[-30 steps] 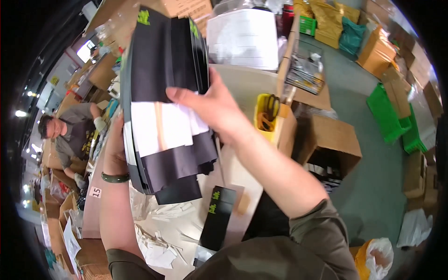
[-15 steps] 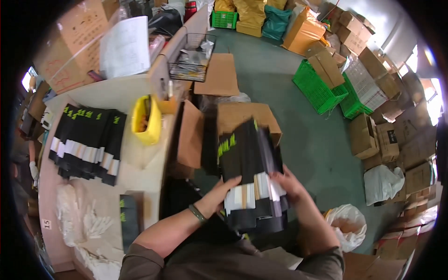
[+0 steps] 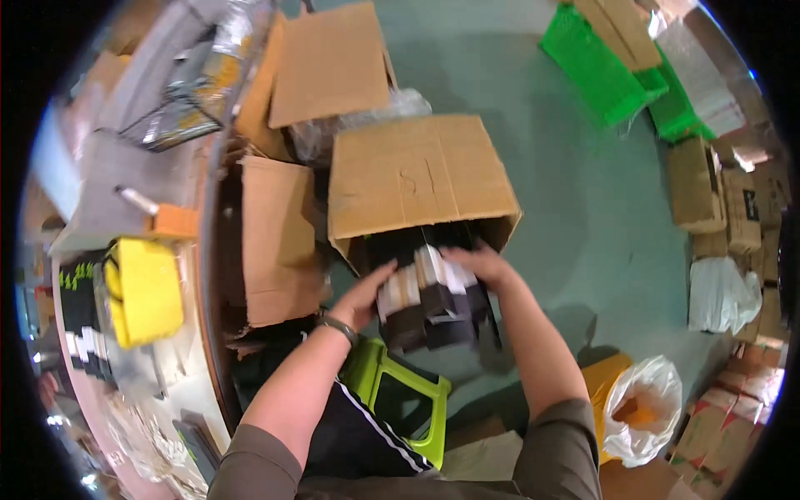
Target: Manually packaging wooden sticks into plastic bags using a metal funnel tool to guide them.
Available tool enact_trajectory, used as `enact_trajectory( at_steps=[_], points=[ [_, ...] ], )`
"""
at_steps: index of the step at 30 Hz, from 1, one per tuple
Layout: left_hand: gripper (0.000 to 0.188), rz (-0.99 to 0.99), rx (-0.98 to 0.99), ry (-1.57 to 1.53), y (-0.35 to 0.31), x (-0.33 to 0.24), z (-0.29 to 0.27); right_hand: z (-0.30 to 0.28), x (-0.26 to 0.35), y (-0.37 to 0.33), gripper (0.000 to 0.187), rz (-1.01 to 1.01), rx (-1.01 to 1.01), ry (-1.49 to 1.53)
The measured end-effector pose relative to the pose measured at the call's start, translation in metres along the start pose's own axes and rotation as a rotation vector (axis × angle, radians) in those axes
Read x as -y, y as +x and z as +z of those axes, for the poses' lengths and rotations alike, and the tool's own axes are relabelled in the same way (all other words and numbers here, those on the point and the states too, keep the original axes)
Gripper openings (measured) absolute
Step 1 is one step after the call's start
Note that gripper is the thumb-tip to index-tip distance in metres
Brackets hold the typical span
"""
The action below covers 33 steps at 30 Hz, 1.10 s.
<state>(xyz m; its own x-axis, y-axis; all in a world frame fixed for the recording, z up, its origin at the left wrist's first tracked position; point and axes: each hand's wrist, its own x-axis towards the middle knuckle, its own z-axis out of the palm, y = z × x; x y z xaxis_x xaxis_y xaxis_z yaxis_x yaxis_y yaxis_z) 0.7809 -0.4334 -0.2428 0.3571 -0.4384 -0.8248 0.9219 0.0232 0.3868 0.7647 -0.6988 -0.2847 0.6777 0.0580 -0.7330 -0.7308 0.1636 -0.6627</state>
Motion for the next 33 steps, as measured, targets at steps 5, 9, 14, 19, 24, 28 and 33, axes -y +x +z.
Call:
enact_trajectory(
  at_steps=[5, 9, 14, 19, 24, 28, 33],
  points=[
    [0.069, 0.538, -0.392, 0.647, 0.070, 0.010, -0.020, 0.022, -0.050, 0.118, 0.098, -0.313, -0.419, -0.903],
    [0.079, 0.262, -0.354, 1.296, 0.065, 0.014, -0.063, 0.146, 0.013, 0.091, 0.068, -0.186, -0.475, -1.169],
    [0.077, 0.588, -0.380, 1.612, 0.053, 0.015, -0.066, 0.144, -0.045, 0.136, 0.061, -0.303, -0.598, -1.597],
    [0.077, 0.687, -0.233, 1.506, 0.052, 0.002, -0.100, 0.072, -0.050, 0.118, 0.060, -0.222, -0.646, -1.754],
    [0.059, 0.334, -0.352, 1.305, 0.019, -0.001, -0.056, 0.064, -0.048, 0.118, 0.059, -0.311, -0.720, -1.433],
    [0.052, 0.447, -0.322, 1.246, -0.025, 0.017, -0.049, 0.146, -0.063, 0.134, 0.076, -0.211, -0.624, -1.308],
    [0.055, 0.454, -0.203, 1.373, -0.077, 0.024, -0.019, 0.204, -0.047, 0.144, 0.073, -0.124, -0.426, -1.158]
  ],
)
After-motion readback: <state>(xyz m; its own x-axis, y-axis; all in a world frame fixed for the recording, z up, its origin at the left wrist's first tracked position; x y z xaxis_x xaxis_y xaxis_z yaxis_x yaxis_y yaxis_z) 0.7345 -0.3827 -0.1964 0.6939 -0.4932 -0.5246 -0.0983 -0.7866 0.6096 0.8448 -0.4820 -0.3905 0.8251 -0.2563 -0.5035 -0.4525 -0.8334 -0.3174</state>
